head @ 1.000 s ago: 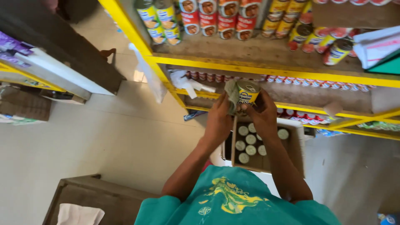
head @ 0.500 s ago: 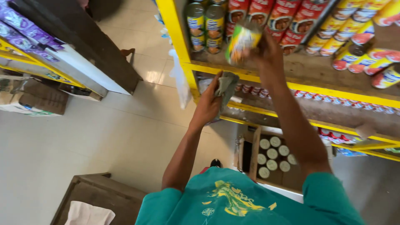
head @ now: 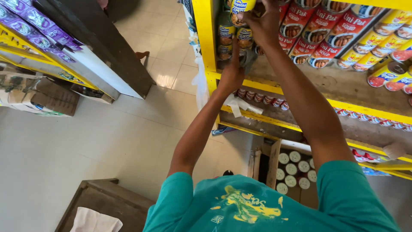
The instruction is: Wiping and stocking canned goods onto shelves in a grocery store.
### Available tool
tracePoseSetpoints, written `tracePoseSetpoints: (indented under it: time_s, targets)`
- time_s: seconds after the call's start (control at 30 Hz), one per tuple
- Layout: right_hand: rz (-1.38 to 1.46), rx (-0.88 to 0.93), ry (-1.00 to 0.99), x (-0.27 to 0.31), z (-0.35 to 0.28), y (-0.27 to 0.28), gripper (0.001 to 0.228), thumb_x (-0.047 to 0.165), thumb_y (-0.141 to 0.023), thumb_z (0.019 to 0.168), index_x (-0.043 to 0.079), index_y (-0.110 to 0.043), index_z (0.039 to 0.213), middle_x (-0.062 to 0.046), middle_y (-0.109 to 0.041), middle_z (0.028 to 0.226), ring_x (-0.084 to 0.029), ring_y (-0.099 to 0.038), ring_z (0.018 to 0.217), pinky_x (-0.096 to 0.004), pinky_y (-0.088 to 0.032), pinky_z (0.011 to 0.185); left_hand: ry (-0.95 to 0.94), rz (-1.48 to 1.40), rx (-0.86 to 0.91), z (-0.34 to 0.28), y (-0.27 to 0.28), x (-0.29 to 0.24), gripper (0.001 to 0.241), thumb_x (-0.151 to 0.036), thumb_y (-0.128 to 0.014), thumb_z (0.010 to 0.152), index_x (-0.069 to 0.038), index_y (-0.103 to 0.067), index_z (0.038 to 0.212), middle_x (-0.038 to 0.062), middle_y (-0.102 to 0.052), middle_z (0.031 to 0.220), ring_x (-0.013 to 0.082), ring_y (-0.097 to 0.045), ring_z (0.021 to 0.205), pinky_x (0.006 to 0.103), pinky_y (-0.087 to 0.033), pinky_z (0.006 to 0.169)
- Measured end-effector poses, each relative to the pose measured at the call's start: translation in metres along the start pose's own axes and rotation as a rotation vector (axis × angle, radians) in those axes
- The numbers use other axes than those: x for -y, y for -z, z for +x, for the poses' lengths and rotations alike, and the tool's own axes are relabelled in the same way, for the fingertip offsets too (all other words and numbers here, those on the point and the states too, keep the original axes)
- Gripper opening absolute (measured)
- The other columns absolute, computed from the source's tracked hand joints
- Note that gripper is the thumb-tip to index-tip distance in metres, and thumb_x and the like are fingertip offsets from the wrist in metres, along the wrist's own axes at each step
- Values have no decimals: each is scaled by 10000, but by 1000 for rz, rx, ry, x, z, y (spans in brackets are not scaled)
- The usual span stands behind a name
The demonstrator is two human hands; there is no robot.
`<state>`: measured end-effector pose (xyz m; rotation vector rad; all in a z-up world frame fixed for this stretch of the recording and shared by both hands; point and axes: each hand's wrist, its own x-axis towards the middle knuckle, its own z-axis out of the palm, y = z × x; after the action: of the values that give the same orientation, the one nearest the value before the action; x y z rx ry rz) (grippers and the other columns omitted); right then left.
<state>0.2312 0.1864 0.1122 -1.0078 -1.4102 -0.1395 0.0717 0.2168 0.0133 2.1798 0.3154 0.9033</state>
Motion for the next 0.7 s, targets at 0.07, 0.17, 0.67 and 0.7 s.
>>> tracePoseSetpoints:
  time_s: [0.07,0.17,0.67,0.7]
  targets:
    - [39,39,-17,-3,3,-2,437,-85,-770,976,-14,-529,1333,-219,-662,1174,-355,-696,1065,-451,-617,910,34,5,9,5,-1,2,1002,54,-459,827,-117,84,1652,279,-715,869,358,-553,520,475,-386,486]
    - [-6,59,-83,8,8,-8,444,-90,-745,951,-33,-518,1327,-235,-666,1191,-360,-700,1082,-441,-619,922,75,-10,23,13,1,3,996,51,-457,835,-106,92,1650,249,-697,812,331,-545,510,448,-372,474]
    - [-413,-102,-67,-28,-7,-15,691,36,-905,884,82,-485,1430,-152,-623,1215,-314,-667,1047,-441,-589,880,100,-58,88,27,-4,23,1029,19,-459,790,-141,84,1649,342,-697,1213,458,-712,728,489,-491,563]
    - [-423,-92,-51,-29,-8,-14,676,87,-921,923,101,-486,1440,-148,-633,1223,-327,-664,1072,-466,-572,889,91,-56,92,27,-4,22,1023,18,-453,786,-133,78,1647,344,-670,1299,467,-718,757,485,-504,573]
